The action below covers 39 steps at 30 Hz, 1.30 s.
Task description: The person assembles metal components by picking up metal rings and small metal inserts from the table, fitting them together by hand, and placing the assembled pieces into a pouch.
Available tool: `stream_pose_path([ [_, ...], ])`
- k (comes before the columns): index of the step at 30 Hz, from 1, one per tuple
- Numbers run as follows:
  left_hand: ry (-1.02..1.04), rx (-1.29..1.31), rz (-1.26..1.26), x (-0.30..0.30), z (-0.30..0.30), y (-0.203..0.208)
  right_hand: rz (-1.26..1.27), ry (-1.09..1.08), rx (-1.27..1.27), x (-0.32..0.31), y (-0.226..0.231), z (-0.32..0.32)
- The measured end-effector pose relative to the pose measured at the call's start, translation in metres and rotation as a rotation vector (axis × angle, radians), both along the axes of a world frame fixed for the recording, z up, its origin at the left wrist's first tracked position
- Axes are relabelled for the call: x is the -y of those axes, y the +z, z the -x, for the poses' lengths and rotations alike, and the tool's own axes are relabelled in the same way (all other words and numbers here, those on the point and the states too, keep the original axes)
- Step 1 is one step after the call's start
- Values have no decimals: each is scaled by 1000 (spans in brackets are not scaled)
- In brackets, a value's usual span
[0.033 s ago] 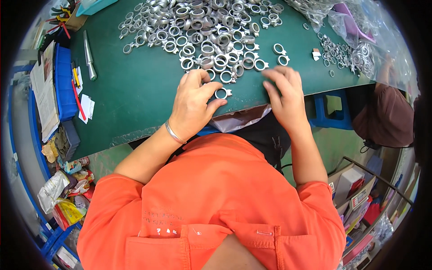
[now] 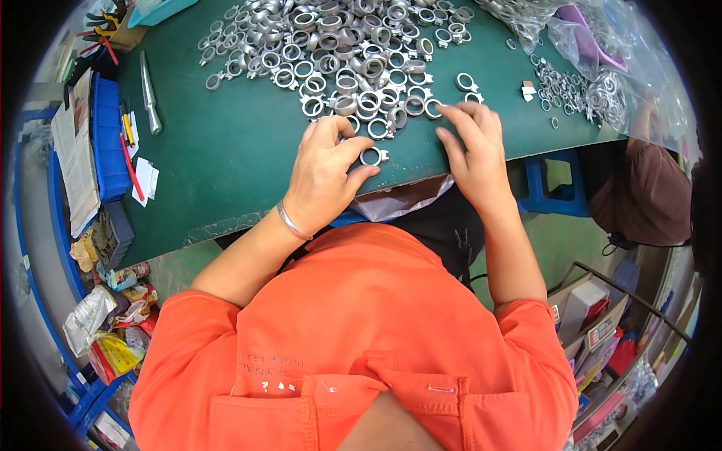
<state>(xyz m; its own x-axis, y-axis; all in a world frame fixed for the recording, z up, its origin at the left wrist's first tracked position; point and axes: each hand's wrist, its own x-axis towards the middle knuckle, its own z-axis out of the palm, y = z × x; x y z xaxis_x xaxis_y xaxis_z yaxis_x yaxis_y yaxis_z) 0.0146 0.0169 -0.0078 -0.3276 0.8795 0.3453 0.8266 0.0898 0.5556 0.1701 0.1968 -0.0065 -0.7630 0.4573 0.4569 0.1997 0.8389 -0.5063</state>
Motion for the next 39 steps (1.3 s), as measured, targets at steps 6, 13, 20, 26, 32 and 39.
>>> stream_pose_path([
  [6, 34, 853, -56, 4, -13, 7, -20, -57, 93, -4, -14, 4],
  [13, -94, 1023, -207, 5, -13, 2, 1237, 22, -313, 43, 4, -4],
  [20, -138, 925, -162, 8, -17, 11, 1835, 109, -285, 46, 0, -6],
  [26, -226, 502, -109, 9, -16, 12, 1663, 136, -153, 49, 13, -10],
  [32, -379, 476, -38, 5, -23, 5, 650, 411, 115, 35, 12, -30],
  [39, 21, -110, -68, -27, -6, 2, 140, 150, -5, 27, 2, 16],
])
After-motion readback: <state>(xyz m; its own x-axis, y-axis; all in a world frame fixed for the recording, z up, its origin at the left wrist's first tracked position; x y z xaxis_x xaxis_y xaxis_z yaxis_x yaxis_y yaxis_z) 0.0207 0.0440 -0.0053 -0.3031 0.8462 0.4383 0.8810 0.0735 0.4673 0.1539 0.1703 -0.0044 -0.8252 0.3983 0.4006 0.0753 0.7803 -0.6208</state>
